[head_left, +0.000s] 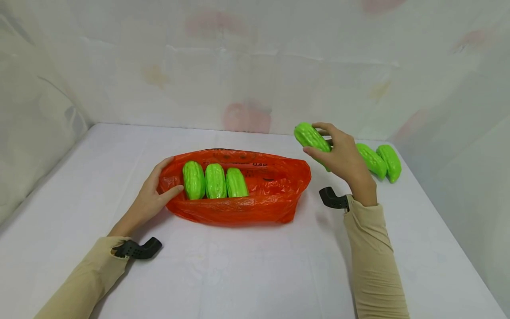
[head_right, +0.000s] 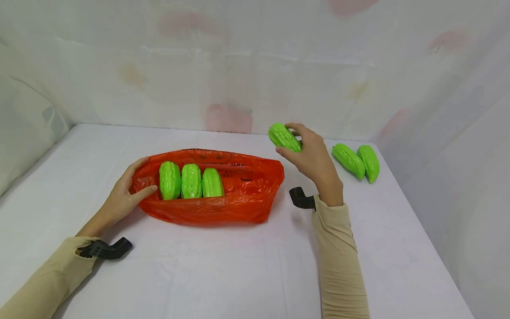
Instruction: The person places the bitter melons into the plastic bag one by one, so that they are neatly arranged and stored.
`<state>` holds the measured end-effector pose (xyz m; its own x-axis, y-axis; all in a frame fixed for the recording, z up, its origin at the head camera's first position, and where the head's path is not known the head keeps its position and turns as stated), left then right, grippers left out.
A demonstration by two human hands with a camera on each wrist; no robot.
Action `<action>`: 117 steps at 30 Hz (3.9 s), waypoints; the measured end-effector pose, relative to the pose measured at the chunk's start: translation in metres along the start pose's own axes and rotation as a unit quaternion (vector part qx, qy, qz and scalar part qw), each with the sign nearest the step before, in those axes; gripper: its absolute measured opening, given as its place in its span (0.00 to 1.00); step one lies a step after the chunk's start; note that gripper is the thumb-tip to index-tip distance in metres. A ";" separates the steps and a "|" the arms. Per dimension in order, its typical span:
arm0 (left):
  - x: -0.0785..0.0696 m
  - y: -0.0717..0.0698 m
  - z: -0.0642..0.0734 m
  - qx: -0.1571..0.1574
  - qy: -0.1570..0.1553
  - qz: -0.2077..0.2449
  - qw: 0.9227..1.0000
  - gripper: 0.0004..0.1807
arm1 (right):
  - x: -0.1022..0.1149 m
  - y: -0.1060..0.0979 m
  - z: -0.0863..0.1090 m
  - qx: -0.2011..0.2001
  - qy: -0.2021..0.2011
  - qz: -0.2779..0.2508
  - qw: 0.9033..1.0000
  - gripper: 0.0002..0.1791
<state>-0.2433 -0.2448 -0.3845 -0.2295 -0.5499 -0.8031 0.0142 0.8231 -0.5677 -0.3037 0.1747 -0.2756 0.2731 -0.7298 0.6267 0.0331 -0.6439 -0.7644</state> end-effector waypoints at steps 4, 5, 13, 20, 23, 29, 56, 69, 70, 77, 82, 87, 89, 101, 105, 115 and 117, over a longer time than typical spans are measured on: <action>0.000 0.000 0.000 -0.001 0.002 -0.001 1.000 0.44 | 0.006 0.000 0.002 -0.003 -0.007 -0.009 1.000 0.35; 0.000 0.000 0.000 -0.001 0.002 -0.001 1.000 0.44 | 0.007 0.000 0.002 -0.004 -0.010 -0.014 1.000 0.35; 0.000 0.000 0.000 -0.003 0.008 0.003 1.000 0.43 | 0.019 0.003 0.004 -0.008 -0.034 -0.040 0.999 0.34; -0.001 0.000 0.001 -0.004 0.009 0.006 1.000 0.43 | 0.028 0.012 0.001 -0.005 -0.061 -0.050 0.997 0.34; -0.002 0.000 0.001 -0.006 0.010 0.006 1.000 0.43 | 0.032 0.015 0.000 -0.004 -0.071 -0.053 0.996 0.33; -0.002 0.000 0.001 -0.006 0.007 0.003 1.000 0.43 | 0.041 0.022 0.001 0.005 -0.097 -0.048 0.994 0.32; -0.004 0.000 0.001 -0.005 0.008 0.006 1.000 0.43 | 0.060 0.062 0.001 0.068 -0.118 -0.081 0.987 0.33; -0.003 0.000 0.001 -0.006 0.009 0.002 1.000 0.43 | 0.064 0.081 0.000 0.094 -0.117 -0.058 0.987 0.35; -0.003 0.000 0.001 -0.006 0.009 0.002 1.000 0.43 | 0.064 0.082 0.000 0.097 -0.115 -0.056 0.987 0.35; -0.003 -0.001 0.001 -0.005 0.005 0.000 1.000 0.43 | 0.064 0.090 0.000 0.108 -0.104 -0.050 0.987 0.35; -0.003 -0.001 0.001 -0.005 0.006 0.000 1.000 0.43 | 0.068 0.096 0.001 0.114 -0.115 -0.033 0.986 0.36; -0.002 -0.001 0.000 -0.005 0.006 -0.002 1.000 0.43 | 0.069 0.101 0.003 0.118 -0.111 -0.016 0.987 0.35; -0.002 -0.001 0.000 -0.004 0.005 -0.002 1.000 0.43 | 0.068 0.102 0.003 0.118 -0.105 -0.008 0.987 0.35; -0.002 -0.001 0.001 -0.002 0.002 0.002 1.000 0.43 | 0.066 0.110 0.004 0.139 -0.079 0.019 0.987 0.36; -0.002 -0.001 0.001 -0.003 0.004 0.002 1.000 0.43 | 0.064 0.113 0.005 0.156 -0.066 0.026 0.985 0.35; -0.001 -0.001 0.001 -0.002 0.003 0.002 1.000 0.43 | 0.059 0.117 0.005 0.167 -0.038 0.047 0.984 0.35; -0.001 -0.001 0.001 -0.002 0.003 0.002 1.000 0.43 | 0.058 0.118 0.005 0.168 -0.028 0.047 0.984 0.35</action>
<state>-0.2420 -0.2450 -0.3836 -0.2354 -0.5453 -0.8045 0.0116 0.8261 -0.5633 -0.2792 0.0577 -0.3306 0.3430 -0.7627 0.5484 0.3185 -0.4548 -0.8317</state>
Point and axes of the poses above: each hand's wrist, its own z-axis away from the middle knuckle, its own y-axis out of the palm, x = y × z, the point moved 7 cm from there along -z, towards the middle knuckle, and after that the axes turned 2 degrees about x, right-handed, at the moved point
